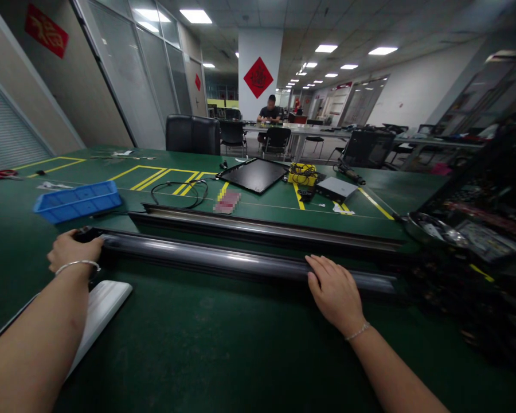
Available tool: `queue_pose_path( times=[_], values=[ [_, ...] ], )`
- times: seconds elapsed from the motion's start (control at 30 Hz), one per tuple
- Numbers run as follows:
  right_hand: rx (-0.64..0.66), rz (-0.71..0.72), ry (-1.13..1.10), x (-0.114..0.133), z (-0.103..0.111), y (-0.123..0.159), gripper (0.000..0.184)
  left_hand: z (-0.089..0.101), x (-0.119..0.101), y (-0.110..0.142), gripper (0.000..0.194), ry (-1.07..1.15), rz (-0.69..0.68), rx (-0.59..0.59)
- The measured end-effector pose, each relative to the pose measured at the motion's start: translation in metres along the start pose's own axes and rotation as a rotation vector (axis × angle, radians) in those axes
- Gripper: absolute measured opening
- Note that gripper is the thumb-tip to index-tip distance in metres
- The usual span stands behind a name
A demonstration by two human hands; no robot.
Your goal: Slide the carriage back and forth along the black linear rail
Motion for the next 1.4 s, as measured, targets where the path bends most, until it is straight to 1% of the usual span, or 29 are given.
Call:
queue_pose_path(
  times=[0.3, 0.63, 0.87, 1.0, 1.4],
  values=[
    [0.004, -0.014, -0.006, 0.0, 0.001, -0.001, 0.039, 0.003, -0.002, 0.002, 0.078, 0.0, 0.016, 0.014],
    [0.028, -0.025, -0.012, -0.001, -0.001, 0.0, 0.04, 0.002, -0.002, 0.002, 0.072, 0.041, 0.003, 0.011],
    [0.022, -0.014, -0.006, -0.001, -0.002, 0.001, 0.04, -0.007, 0.003, -0.003, 0.069, 0.07, 0.006, 0.021],
    [0.014, -0.013, -0.008, -0.002, -0.002, 0.001, 0.04, -0.011, 0.007, -0.005, 0.072, 0.071, 0.031, 0.043],
    [0.027, -0.016, 0.003, -0.002, -0.001, 0.0, 0.041, -0.011, 0.007, -0.003, 0.071, 0.048, 0.051, 0.059]
  ],
)
Point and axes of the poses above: each hand's wrist, its own y-axis away from the middle knuckle, its own z-axis out of the back of the hand, x = y × z, the point moved 9 cm from there along -y, towards the middle knuckle, and after that the axes turned 11 degrees about -x, right-handed, at the moved point
